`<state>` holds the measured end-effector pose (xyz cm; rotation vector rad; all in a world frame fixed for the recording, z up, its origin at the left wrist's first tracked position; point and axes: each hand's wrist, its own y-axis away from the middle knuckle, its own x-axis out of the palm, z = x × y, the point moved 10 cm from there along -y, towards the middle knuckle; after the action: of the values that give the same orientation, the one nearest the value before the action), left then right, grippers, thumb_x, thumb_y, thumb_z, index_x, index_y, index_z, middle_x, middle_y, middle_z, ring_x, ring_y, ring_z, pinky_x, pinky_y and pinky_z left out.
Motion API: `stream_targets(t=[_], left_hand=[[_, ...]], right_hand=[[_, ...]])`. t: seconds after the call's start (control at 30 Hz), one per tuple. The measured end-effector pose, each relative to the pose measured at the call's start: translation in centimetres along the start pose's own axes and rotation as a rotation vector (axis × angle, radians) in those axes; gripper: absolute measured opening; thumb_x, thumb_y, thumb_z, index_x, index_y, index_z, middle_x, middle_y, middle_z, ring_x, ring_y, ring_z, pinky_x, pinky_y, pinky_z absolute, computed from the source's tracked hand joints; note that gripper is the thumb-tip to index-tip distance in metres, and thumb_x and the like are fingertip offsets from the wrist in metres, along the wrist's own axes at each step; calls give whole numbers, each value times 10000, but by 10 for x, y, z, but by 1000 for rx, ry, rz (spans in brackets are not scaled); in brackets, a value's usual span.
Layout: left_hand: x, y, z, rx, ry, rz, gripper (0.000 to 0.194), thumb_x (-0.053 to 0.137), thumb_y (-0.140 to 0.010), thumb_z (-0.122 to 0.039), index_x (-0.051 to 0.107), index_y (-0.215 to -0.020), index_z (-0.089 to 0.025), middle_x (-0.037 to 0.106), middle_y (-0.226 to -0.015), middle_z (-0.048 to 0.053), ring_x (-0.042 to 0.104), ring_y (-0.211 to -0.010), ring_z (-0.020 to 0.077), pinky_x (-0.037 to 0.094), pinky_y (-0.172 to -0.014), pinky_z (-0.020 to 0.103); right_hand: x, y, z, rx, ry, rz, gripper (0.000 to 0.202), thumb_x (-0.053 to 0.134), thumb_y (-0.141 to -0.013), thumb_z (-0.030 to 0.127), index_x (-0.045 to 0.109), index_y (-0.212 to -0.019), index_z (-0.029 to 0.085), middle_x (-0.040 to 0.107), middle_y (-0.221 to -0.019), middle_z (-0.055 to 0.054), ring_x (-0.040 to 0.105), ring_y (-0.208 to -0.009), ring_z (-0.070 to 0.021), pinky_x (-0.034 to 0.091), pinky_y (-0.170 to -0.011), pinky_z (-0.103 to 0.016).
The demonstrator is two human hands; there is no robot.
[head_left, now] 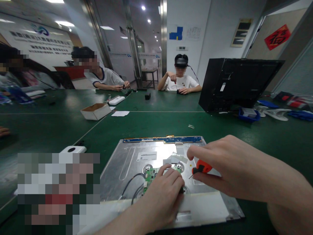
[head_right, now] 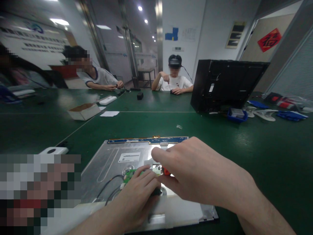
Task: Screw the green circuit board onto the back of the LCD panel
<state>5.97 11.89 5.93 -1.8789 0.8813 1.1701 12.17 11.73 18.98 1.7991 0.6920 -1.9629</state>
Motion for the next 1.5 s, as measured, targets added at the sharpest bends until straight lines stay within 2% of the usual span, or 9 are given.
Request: stream_targets(t=[0.23,0.33,0.43,0.5,0.6,0.77,1.07,1.3,1.5], left_hand=[[-52,-1,6,-40,87,-148,203,608,-847,-254,553,-1037,-209,630,-1043,44,572,-1008,233,337,-1066,467],[-84,13,29,-125,37,-291,174,528,-914,-282,560,-1071,-218,632,-1087,62,567,-1051,252,430,-976,448],[-98,47,62,-252,-53,-323,253,476,-953,-392,576,-1118,-229,645,-1134,72,583,-1087,278,486,-931,446],[-97,80,85,-356,-103,-307,332,463,-952,-453,576,-1176,-235,648,-1179,75,599,-1103,285,513,-921,435],[-88,131,105,-448,-175,-302,407,435,-949,-510,589,-1219,-247,662,-1191,70,629,-1092,288,527,-928,430],[-70,177,110,-475,-259,-252,458,453,-933,-519,570,-1307,-281,648,-1264,66,625,-1134,300,502,-985,456],[-74,180,98,-426,-291,-229,451,448,-956,-461,544,-1363,-292,618,-1331,52,583,-1216,284,480,-1018,448],[-62,178,95,-435,-256,-146,487,401,-984,-478,490,-1423,-285,543,-1421,31,526,-1288,263,413,-1095,439],[-39,147,75,-316,-237,-77,489,400,-988,-455,456,-1442,-283,497,-1462,41,494,-1318,276,399,-1098,484]], right_hand=[[-22,2,-12,65,-53,-110,30,565,-877,207,545,-879,229,620,-800,24,515,-619,-123,301,-536,-256],[-39,5,-22,149,-31,-216,58,545,-880,239,560,-833,209,597,-800,-6,510,-631,-126,334,-553,-261],[-48,12,-32,266,20,-320,175,511,-896,298,520,-752,200,555,-764,-23,468,-586,-126,346,-538,-269],[-37,17,-38,339,2,-304,168,493,-904,287,504,-761,200,551,-767,-25,472,-580,-130,356,-533,-269],[5,23,-44,447,-100,-161,58,462,-905,190,518,-893,197,590,-775,-18,553,-623,-158,391,-553,-272],[67,37,-41,594,-181,-92,206,434,-920,157,527,-1102,180,674,-837,-63,655,-723,-209,469,-626,-308],[120,44,-33,721,-168,-77,212,415,-916,102,580,-813,185,693,-833,-73,665,-762,-198,450,-655,-278],[126,48,-43,833,-162,-113,156,493,-916,199,627,-837,188,699,-838,-54,653,-758,-187,407,-645,-267],[123,68,-66,919,-98,-105,297,447,-967,320,634,-779,186,696,-758,-77,662,-713,-208,379,-598,-276]])
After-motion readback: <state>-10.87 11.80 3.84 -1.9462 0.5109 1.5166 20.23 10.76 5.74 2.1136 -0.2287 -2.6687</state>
